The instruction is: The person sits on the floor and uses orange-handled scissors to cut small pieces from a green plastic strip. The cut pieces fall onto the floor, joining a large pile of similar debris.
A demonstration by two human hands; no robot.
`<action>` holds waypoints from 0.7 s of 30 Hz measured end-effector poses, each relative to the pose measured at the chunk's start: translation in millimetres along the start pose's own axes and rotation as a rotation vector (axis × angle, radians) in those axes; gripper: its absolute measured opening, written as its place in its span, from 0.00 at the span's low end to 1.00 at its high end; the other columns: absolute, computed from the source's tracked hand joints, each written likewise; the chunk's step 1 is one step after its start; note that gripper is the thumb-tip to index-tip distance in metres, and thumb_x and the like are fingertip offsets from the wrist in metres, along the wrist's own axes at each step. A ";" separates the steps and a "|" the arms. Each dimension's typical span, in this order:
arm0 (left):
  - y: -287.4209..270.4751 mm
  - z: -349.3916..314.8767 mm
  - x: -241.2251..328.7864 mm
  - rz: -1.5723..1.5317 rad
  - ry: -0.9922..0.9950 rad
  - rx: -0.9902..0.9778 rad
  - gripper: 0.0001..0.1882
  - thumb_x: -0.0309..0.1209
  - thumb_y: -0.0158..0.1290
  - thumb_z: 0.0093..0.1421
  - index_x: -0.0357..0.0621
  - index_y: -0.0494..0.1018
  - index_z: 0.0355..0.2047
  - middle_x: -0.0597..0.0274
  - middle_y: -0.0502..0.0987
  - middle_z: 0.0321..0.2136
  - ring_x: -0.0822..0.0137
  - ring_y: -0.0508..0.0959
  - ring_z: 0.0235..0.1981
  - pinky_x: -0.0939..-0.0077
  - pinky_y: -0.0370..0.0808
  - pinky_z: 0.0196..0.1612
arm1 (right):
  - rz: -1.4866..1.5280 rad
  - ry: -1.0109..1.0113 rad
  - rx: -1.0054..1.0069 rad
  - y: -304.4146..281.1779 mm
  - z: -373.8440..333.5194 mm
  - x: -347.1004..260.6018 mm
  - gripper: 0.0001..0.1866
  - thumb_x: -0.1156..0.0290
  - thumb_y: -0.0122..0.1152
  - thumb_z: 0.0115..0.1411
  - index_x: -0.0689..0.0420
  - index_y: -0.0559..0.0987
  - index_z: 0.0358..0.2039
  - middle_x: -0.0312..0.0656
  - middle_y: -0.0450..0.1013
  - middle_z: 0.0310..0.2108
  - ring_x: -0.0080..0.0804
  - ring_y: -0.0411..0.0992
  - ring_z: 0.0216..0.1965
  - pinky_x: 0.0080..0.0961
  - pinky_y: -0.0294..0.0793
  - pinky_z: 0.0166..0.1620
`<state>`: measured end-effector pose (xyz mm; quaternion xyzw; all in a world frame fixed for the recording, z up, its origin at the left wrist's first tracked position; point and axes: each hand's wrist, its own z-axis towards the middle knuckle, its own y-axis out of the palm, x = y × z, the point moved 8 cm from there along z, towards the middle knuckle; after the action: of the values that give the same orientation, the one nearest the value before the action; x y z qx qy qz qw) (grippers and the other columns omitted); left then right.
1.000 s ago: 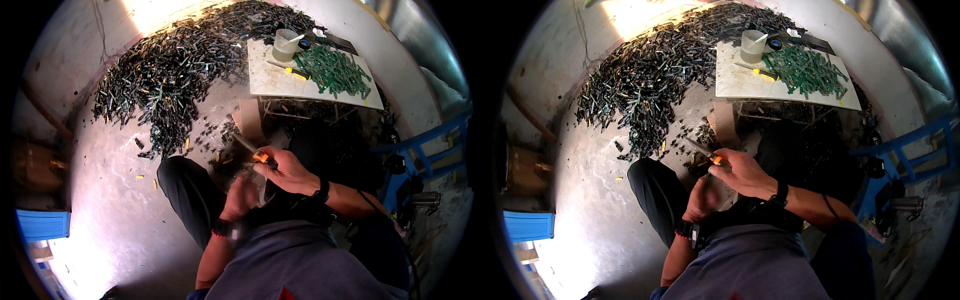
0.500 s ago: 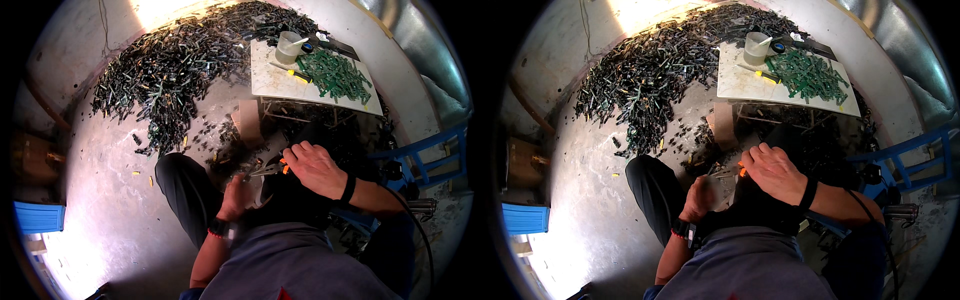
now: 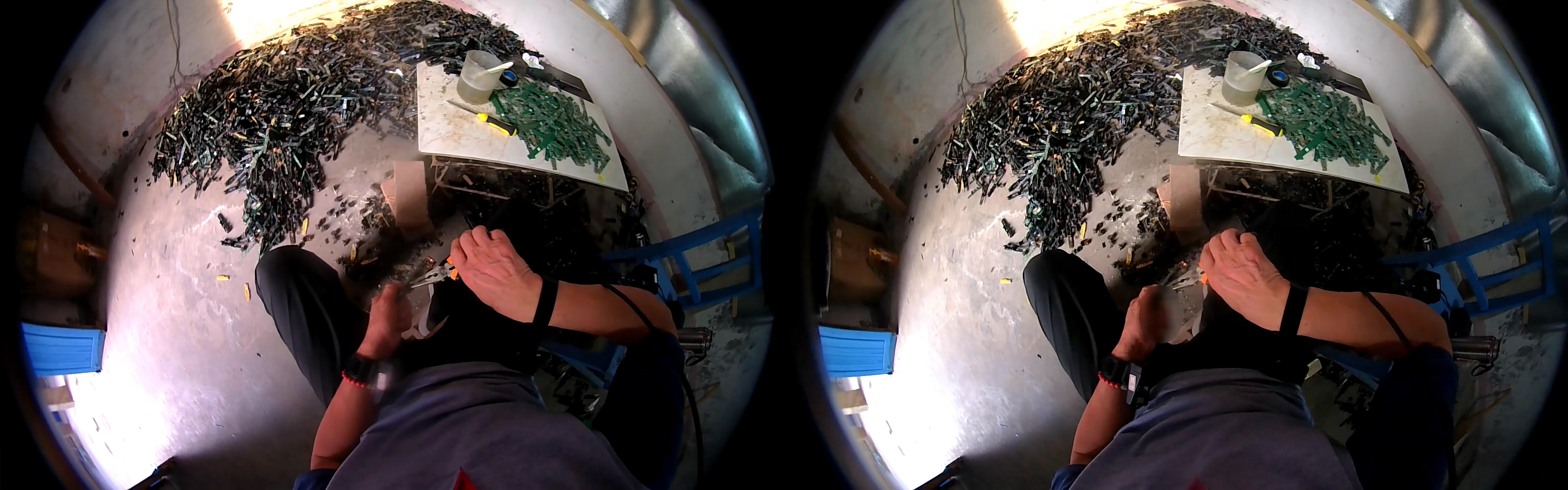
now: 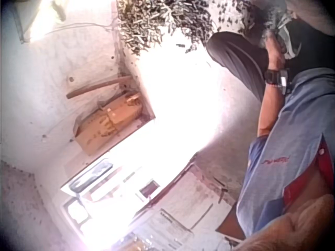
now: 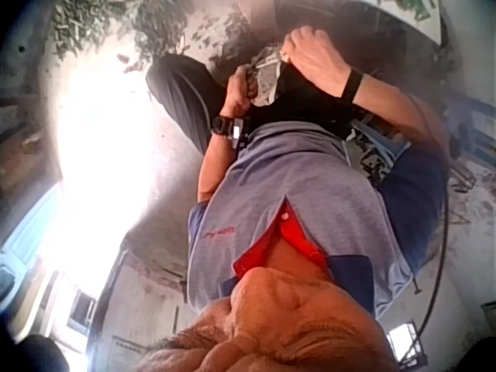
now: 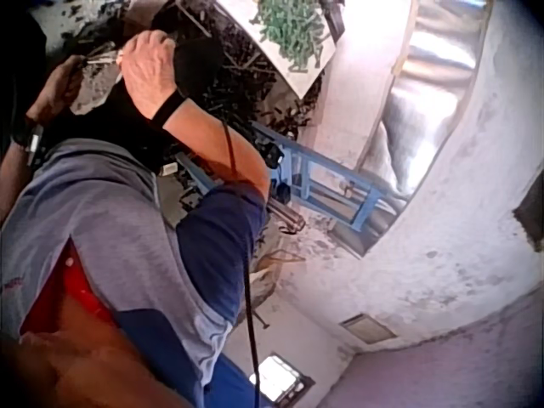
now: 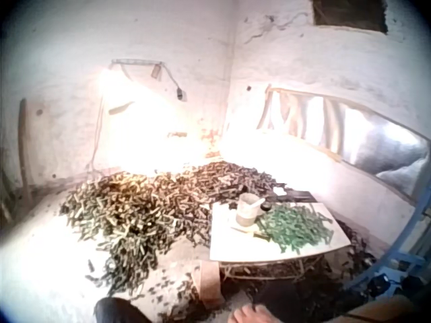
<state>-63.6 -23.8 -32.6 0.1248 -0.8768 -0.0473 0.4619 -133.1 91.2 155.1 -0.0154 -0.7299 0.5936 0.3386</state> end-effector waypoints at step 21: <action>9.8 -2.8 -5.3 -0.344 -0.097 -0.037 0.16 0.43 0.43 0.64 0.50 0.59 0.22 0.71 0.53 0.11 0.76 0.52 0.11 0.79 0.50 0.16 | -0.016 -0.053 -0.045 -1.7 5.4 -3.9 0.14 0.67 0.53 0.51 0.59 0.74 0.37 0.37 0.67 0.31 0.30 0.64 0.37 0.25 0.61 0.39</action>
<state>-60.1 -12.8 -33.3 0.2621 -0.8628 -0.1479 0.4062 -132.2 84.4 154.4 -0.0015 -0.7518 0.5746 0.3235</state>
